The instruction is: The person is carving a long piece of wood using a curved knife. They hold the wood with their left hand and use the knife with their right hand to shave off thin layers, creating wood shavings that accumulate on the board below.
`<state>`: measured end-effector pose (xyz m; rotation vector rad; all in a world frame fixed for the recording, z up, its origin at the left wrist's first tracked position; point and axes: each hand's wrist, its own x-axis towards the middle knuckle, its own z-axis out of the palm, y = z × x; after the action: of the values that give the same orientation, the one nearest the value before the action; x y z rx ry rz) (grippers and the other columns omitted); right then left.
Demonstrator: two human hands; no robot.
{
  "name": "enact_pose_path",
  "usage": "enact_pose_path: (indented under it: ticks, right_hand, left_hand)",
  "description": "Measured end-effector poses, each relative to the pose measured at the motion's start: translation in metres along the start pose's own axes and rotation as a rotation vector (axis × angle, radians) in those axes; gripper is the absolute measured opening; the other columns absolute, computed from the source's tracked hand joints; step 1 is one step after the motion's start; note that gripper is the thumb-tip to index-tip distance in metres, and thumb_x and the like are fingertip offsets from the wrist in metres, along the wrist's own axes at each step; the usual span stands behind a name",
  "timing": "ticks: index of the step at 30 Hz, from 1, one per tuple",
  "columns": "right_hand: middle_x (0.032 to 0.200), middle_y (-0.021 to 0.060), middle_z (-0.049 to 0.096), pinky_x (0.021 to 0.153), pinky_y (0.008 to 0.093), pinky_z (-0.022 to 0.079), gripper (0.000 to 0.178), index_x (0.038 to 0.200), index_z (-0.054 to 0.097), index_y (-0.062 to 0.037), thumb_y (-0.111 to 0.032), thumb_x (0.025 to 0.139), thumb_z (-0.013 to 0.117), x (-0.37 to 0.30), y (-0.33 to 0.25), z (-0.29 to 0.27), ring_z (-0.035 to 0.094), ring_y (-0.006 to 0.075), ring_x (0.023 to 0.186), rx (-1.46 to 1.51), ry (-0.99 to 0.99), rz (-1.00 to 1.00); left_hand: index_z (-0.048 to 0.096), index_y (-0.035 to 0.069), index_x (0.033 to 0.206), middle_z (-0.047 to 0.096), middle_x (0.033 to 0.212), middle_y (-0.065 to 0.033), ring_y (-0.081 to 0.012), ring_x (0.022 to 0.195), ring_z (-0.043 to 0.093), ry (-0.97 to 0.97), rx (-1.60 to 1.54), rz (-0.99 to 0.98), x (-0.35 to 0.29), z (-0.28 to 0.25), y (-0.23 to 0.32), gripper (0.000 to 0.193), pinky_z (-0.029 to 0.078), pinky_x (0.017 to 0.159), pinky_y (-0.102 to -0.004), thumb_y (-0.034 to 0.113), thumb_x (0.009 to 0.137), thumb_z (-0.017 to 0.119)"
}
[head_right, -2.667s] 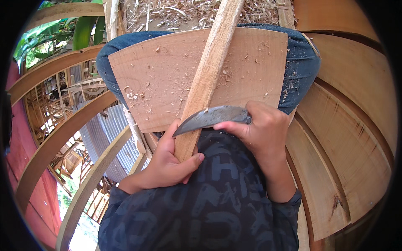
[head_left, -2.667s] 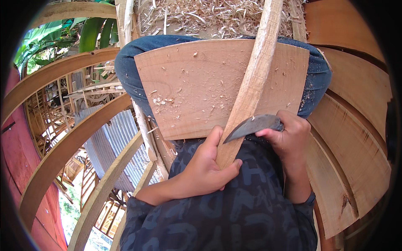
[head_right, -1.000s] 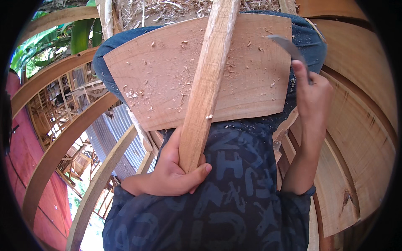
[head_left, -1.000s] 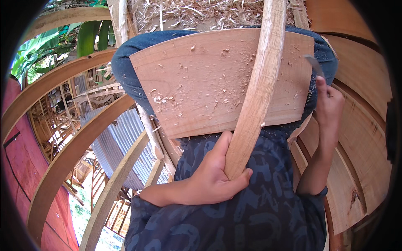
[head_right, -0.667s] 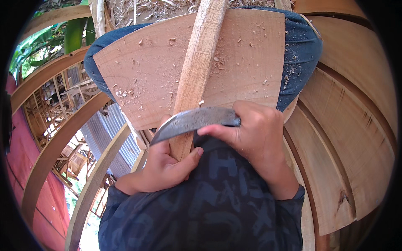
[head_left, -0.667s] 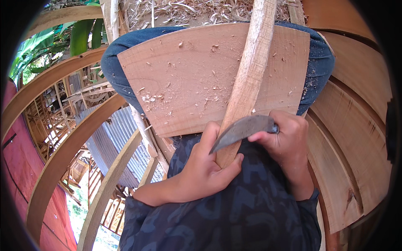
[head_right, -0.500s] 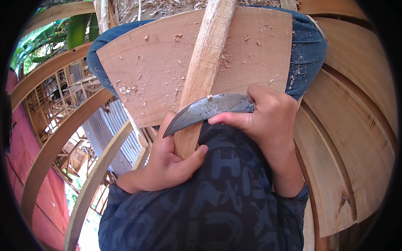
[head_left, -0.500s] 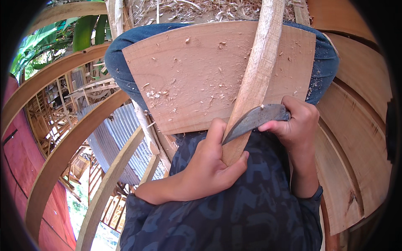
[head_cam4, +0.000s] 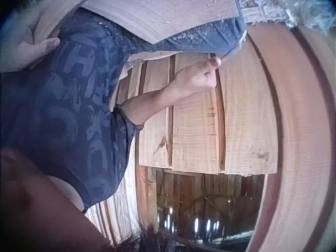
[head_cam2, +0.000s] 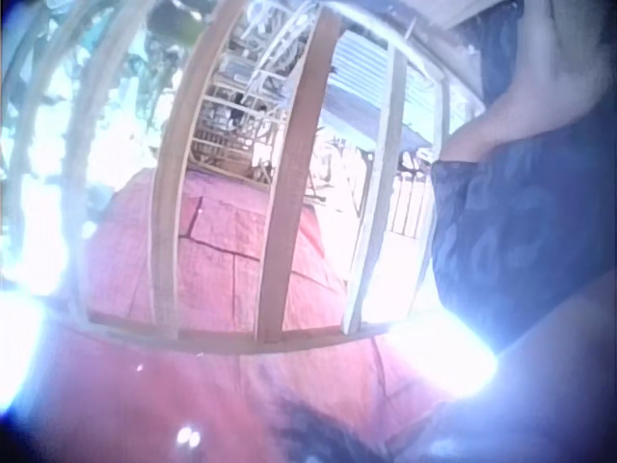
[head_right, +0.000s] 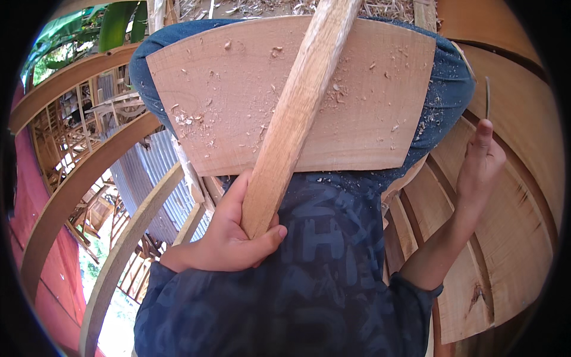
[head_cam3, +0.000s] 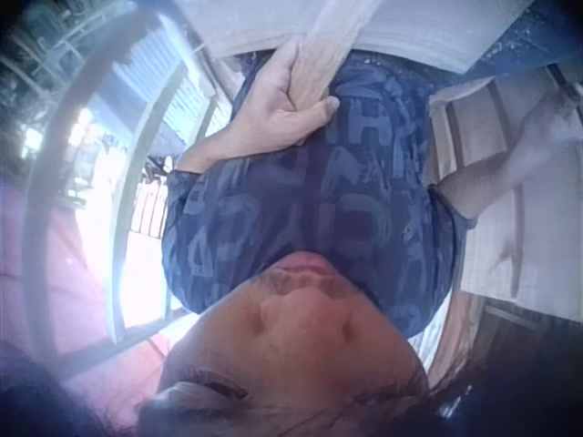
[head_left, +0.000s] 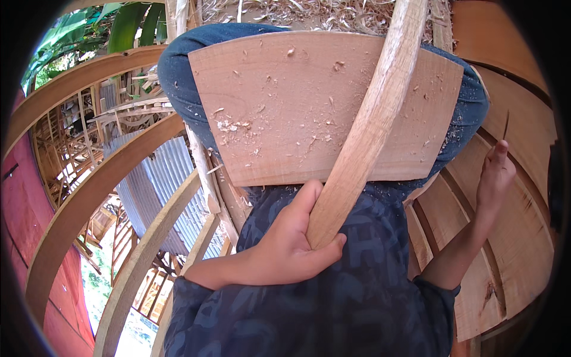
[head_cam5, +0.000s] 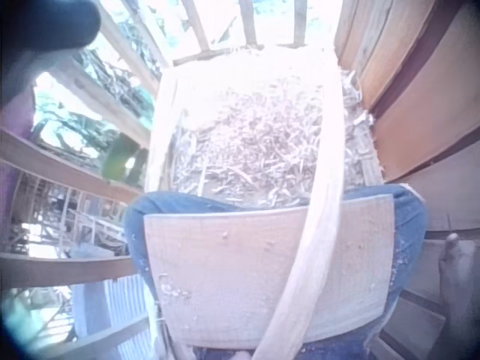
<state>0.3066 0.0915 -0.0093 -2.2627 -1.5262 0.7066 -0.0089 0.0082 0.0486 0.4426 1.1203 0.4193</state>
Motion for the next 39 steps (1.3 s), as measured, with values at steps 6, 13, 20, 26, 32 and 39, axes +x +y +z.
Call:
enact_pose_path:
  ticks: [6, 13, 20, 26, 32, 39]
  right_hand:
    - [0.044, 0.0089, 0.041, 0.042, 0.0332, 0.038, 0.069, 0.051, 0.044, -0.0012, -0.065, 0.064, 0.065, -0.077, -0.081, 0.046, 0.048, 0.0259, 0.042, 0.116, -0.361, -0.367]
    - [0.042, 0.0104, 0.041, 0.04, 0.033, 0.039, 0.073, 0.048, 0.043, -0.0037, -0.072, 0.045, 0.069, -0.056, -0.079, 0.052, 0.049, 0.0276, 0.04, -0.07, -0.252, -0.475]
    - [0.049, 0.0002, 0.032, 0.044, 0.032, 0.028, 0.072, 0.054, 0.039, 0.0001, -0.065, 0.082, 0.048, 0.024, 0.018, 0.017, 0.032, 0.0116, 0.049, -0.067, 0.024, 0.029]
    - [0.046, 0.0042, 0.039, 0.044, 0.0301, 0.035, 0.069, 0.054, 0.045, 0.0001, -0.065, 0.073, 0.059, -0.067, -0.077, 0.031, 0.044, 0.0173, 0.044, 0.173, -0.283, -0.232]
    - [0.044, 0.0118, 0.041, 0.04, 0.0345, 0.039, 0.071, 0.049, 0.044, -0.0036, -0.071, 0.053, 0.066, -0.057, -0.084, 0.049, 0.049, 0.0307, 0.042, -0.052, -0.29, -0.503]
    - [0.046, 0.0028, 0.031, 0.043, 0.0308, 0.03, 0.071, 0.053, 0.037, -0.0011, -0.065, 0.081, 0.05, 0.03, -0.016, 0.035, 0.036, 0.0132, 0.045, -0.103, 0.047, 0.07]
  left_hand:
    - [0.038, 0.0, 0.112, 0.043, 0.09, -0.0036, -0.0083, 0.086, 0.04, 0.038, -0.069, 0.074, 0.01, 0.01, 0.004, 0.042, 0.038, 0.072, -0.024, 0.002, 0.077, 0.061]
    - [0.026, 0.004, 0.127, 0.046, 0.081, -0.0044, -0.0086, 0.065, 0.042, 0.014, -0.018, 0.115, 0.009, 0.008, 0.001, 0.058, 0.037, 0.056, -0.0233, -0.002, 0.08, 0.057]
    - [0.025, 0.004, 0.13, 0.049, 0.073, -0.002, -0.0058, 0.043, 0.046, -0.113, -0.341, 0.025, -0.012, 0.002, 0.0, 0.057, 0.035, 0.039, -0.0198, -0.004, 0.081, 0.054]
    - [0.022, 0.007, 0.133, 0.049, 0.068, -0.0032, -0.0078, 0.037, 0.043, -0.143, -0.401, -0.03, 0.001, 0.003, 0.001, 0.06, 0.034, 0.033, -0.0204, -0.004, 0.082, 0.052]
    - [0.028, 0.002, 0.129, 0.047, 0.087, -0.0025, -0.0053, 0.068, 0.048, -0.034, -0.2, 0.019, 0.001, 0.007, 0.007, 0.057, 0.04, 0.056, -0.0191, -0.001, 0.081, 0.057]
    - [0.019, 0.006, 0.133, 0.046, 0.072, -0.004, -0.0074, 0.051, 0.043, -0.117, -0.159, 0.128, -0.005, 0.004, -0.007, 0.063, 0.036, 0.045, -0.021, -0.003, 0.082, 0.054]
